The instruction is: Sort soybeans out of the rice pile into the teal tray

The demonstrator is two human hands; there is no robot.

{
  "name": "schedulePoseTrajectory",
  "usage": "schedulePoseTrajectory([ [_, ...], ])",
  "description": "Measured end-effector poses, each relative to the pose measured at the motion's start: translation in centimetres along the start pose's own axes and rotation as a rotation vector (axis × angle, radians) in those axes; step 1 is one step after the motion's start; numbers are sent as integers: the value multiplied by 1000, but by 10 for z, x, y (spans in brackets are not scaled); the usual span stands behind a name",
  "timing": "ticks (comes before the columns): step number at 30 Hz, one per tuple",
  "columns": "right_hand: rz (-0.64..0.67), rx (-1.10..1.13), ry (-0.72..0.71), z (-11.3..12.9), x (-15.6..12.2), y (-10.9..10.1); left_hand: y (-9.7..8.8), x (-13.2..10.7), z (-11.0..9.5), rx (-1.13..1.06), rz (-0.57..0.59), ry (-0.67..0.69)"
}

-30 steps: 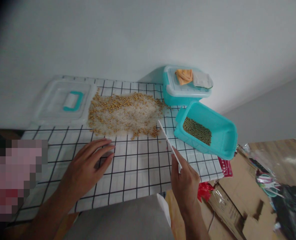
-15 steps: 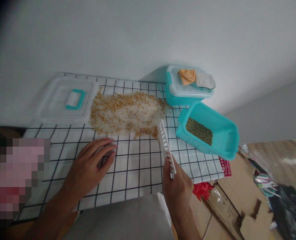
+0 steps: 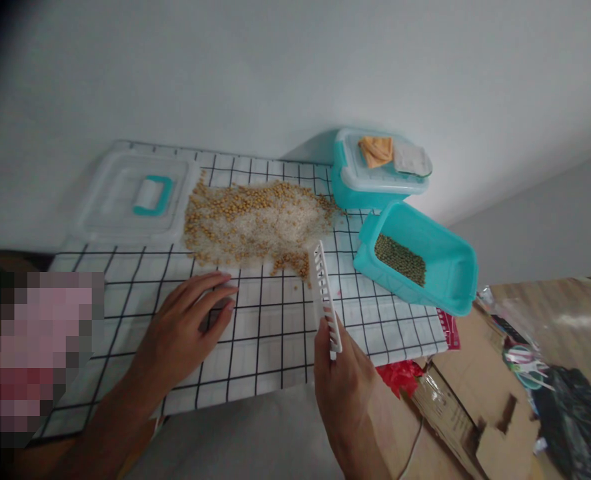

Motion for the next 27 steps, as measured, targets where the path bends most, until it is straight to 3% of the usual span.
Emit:
schedulePoseTrajectory([
  [14, -58, -59, 20, 2, -2, -6, 1, 0, 0, 9, 14, -14],
  [20, -18, -65, 86, -3, -4, -7, 2, 0, 0, 20, 17, -13],
  [27, -71, -43, 205, -8, -13, -3, 2, 0, 0, 21, 14, -14],
])
Point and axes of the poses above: each hand's wrist, its own x-axis towards the middle knuckle, its own y-axis out of the palm, z = x × y, the point moved 3 cm from there along x, towards the middle knuckle, and after that the axes turned 5 degrees about -x, right-handed, at the moved point
